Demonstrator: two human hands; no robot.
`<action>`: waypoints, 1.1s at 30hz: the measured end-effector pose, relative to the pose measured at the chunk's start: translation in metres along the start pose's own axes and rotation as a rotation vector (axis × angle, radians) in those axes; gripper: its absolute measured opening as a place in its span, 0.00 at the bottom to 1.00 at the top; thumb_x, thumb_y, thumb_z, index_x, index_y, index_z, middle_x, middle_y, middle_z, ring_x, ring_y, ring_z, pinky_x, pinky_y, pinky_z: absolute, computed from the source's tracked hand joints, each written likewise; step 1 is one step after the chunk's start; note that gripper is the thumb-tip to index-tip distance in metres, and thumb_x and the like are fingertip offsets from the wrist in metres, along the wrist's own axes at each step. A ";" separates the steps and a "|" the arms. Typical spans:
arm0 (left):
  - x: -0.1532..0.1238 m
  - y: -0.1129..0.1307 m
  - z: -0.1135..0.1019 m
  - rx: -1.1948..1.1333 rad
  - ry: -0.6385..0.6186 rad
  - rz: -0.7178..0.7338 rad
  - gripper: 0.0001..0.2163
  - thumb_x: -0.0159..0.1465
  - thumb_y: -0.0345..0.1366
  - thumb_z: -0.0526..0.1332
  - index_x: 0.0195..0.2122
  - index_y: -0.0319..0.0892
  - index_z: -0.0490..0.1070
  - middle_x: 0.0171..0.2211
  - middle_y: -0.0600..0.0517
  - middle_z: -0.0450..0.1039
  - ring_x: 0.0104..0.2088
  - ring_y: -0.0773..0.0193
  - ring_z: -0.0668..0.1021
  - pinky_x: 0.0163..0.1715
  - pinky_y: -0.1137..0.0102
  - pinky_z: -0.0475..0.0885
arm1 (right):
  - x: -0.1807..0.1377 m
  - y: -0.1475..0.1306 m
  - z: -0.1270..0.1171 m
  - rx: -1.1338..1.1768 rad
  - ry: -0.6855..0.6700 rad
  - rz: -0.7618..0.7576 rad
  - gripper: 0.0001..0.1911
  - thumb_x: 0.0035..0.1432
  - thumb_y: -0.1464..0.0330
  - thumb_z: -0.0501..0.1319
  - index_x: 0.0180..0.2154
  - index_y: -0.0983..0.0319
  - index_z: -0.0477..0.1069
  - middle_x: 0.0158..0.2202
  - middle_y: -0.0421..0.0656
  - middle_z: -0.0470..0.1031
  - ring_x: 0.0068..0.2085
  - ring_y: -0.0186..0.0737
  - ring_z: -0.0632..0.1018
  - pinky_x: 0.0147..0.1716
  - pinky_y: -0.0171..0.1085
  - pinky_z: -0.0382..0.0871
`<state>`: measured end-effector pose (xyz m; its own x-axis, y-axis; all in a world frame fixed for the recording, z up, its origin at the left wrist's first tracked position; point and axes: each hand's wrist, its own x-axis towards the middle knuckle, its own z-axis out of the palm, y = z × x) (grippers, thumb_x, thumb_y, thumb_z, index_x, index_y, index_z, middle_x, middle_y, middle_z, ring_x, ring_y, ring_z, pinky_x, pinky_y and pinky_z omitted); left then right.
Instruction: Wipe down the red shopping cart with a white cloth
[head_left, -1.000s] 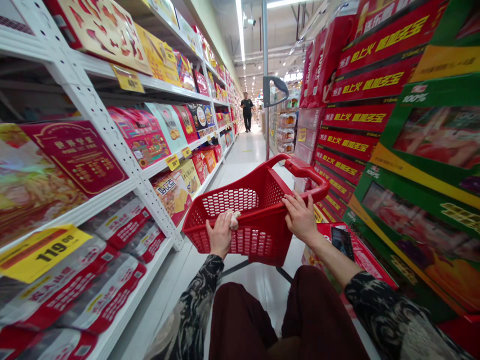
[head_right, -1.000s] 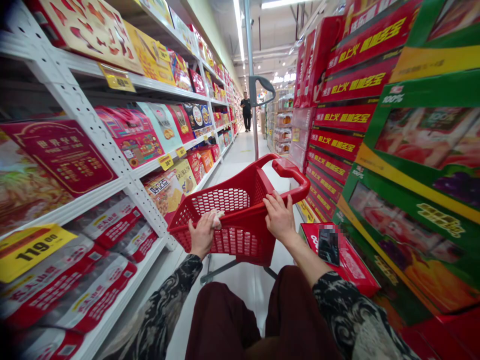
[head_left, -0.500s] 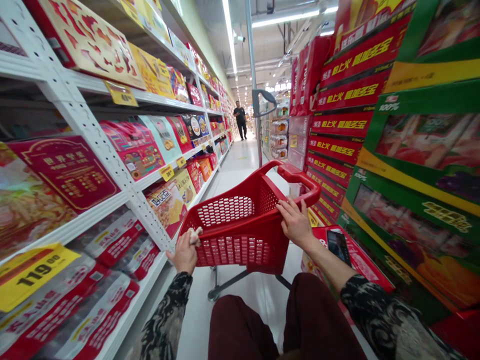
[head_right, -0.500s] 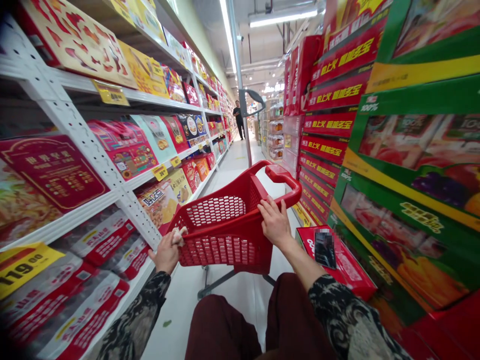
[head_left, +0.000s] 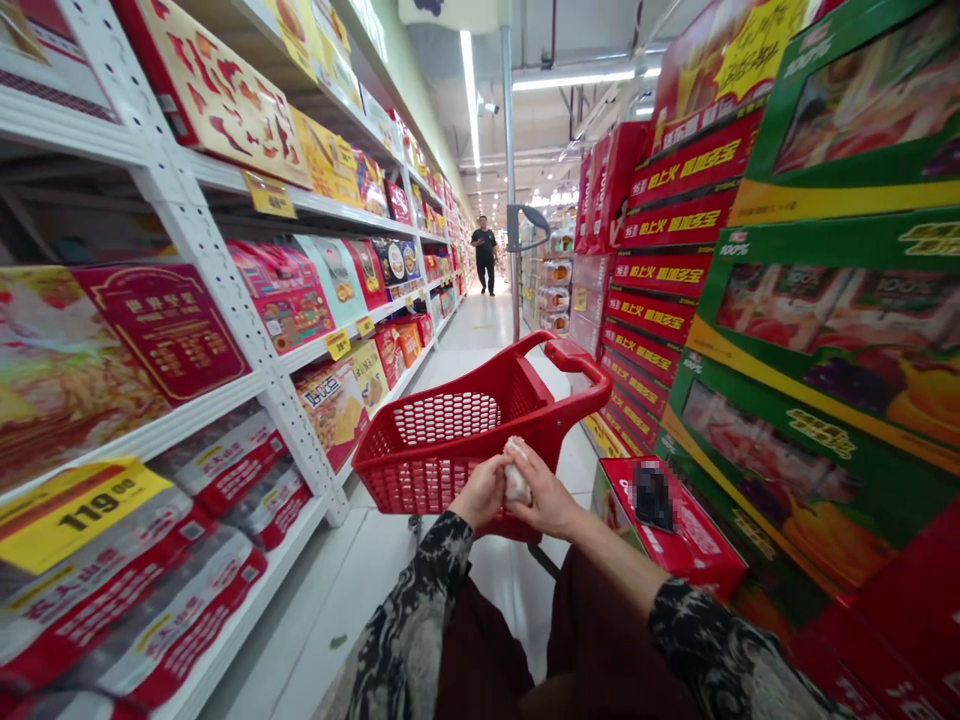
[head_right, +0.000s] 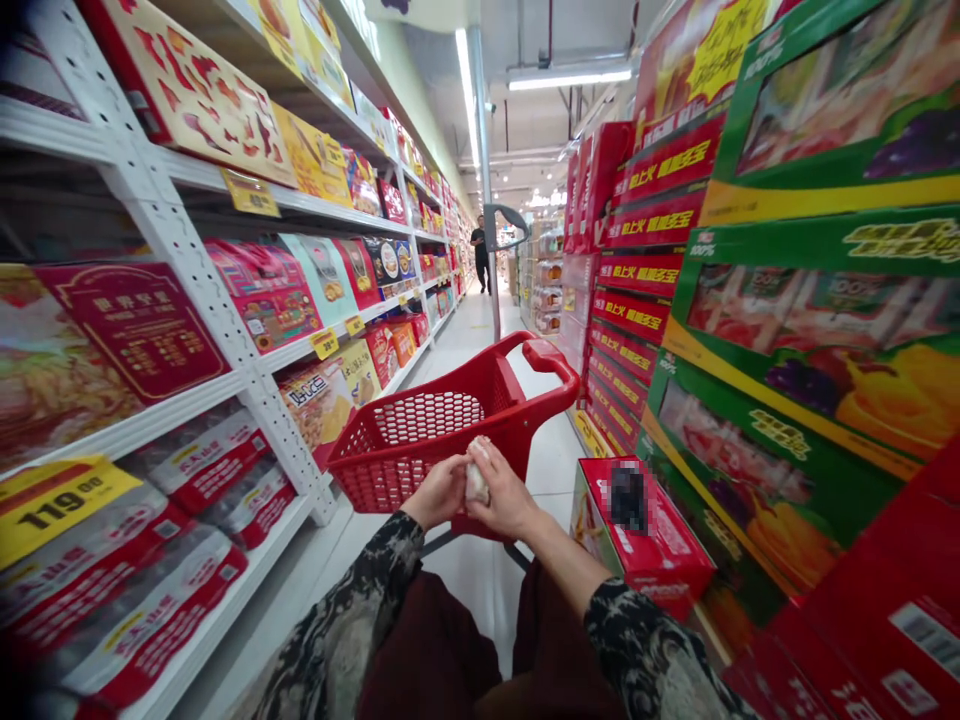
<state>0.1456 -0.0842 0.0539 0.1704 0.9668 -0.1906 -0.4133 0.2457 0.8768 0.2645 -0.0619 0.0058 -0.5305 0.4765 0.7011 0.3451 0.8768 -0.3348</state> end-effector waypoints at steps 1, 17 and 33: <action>-0.002 0.001 -0.002 0.031 -0.018 -0.026 0.18 0.53 0.38 0.57 0.43 0.35 0.71 0.35 0.46 0.76 0.39 0.59 0.77 0.40 0.65 0.70 | -0.001 0.004 -0.003 -0.026 0.030 -0.013 0.39 0.50 0.76 0.55 0.63 0.62 0.46 0.63 0.51 0.53 0.63 0.46 0.56 0.59 0.49 0.59; 0.005 0.015 -0.103 1.841 0.487 0.182 0.37 0.51 0.28 0.52 0.64 0.41 0.43 0.66 0.47 0.39 0.66 0.56 0.46 0.59 0.43 0.44 | -0.009 0.076 -0.002 -0.601 0.043 -0.270 0.19 0.62 0.76 0.50 0.53 0.62 0.66 0.58 0.46 0.64 0.65 0.45 0.49 0.60 0.53 0.55; 0.000 0.009 -0.130 1.901 0.763 0.206 0.33 0.53 0.27 0.49 0.63 0.37 0.47 0.65 0.44 0.45 0.65 0.55 0.50 0.60 0.43 0.44 | 0.040 0.047 -0.010 -0.504 0.228 -0.201 0.20 0.62 0.78 0.48 0.54 0.61 0.65 0.57 0.47 0.65 0.65 0.42 0.51 0.61 0.52 0.53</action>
<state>0.0260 -0.0730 0.0043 -0.2822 0.9162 0.2844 0.9593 0.2734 0.0710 0.2673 -0.0022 0.0242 -0.4628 0.2291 0.8564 0.6102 0.7831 0.1202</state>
